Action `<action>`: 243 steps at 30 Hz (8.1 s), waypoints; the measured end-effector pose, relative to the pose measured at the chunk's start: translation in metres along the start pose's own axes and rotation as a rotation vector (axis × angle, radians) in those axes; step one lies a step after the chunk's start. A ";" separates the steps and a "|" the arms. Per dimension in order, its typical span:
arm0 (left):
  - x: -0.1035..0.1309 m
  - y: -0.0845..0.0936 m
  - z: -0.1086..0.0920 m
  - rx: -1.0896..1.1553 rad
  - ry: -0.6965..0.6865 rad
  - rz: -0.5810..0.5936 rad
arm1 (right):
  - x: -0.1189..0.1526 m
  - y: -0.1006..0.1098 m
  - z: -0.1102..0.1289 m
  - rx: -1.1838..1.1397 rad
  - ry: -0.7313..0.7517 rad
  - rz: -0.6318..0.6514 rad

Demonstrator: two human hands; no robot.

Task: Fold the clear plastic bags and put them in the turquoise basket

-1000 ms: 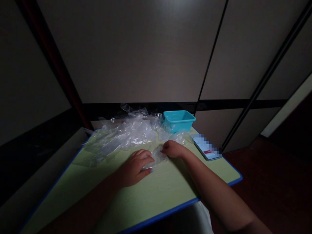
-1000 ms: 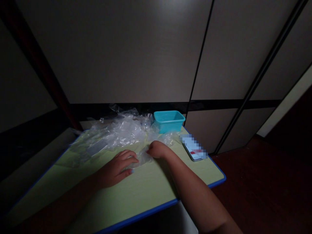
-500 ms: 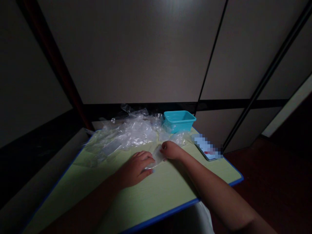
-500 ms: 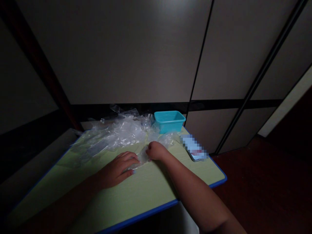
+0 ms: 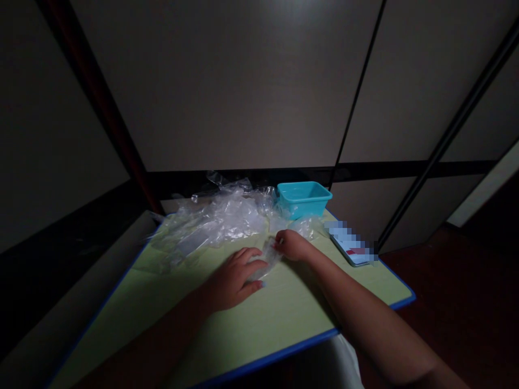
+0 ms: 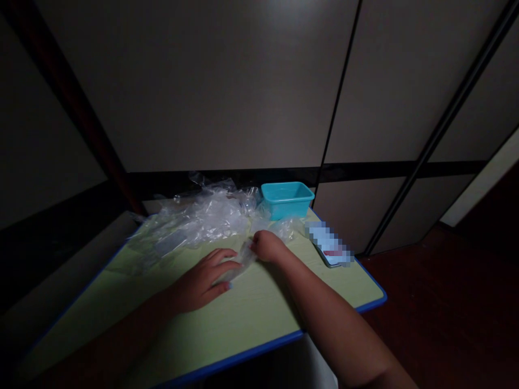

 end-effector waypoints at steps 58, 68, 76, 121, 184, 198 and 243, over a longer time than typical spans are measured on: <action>-0.008 -0.009 0.002 -0.055 -0.056 0.048 | 0.008 -0.002 0.001 0.256 -0.020 -0.004; -0.008 -0.007 -0.002 -0.056 -0.048 0.050 | 0.006 0.005 0.002 0.177 0.055 -0.024; -0.009 -0.008 -0.001 -0.031 -0.041 0.044 | 0.001 0.008 0.005 -0.106 0.090 -0.088; -0.007 -0.007 -0.005 -0.062 -0.054 0.026 | 0.032 -0.002 0.018 -0.084 0.410 0.292; -0.001 -0.016 0.051 0.442 0.725 -0.391 | 0.042 -0.015 0.042 0.236 0.423 -0.038; -0.002 -0.016 0.049 0.414 0.705 -0.320 | 0.034 -0.015 0.030 0.152 0.249 -0.020; 0.004 -0.006 0.018 -0.015 0.112 -0.026 | 0.023 -0.019 0.013 0.187 0.221 0.134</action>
Point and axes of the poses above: each hand's wrist, its own x-axis away from the middle knuckle, its own y-axis out of the back of the hand, z = x × y, the point moved 3 cm from there along -x, towards the middle knuckle, and after that the axes turned 14 degrees about -z, right-handed, at the moved point
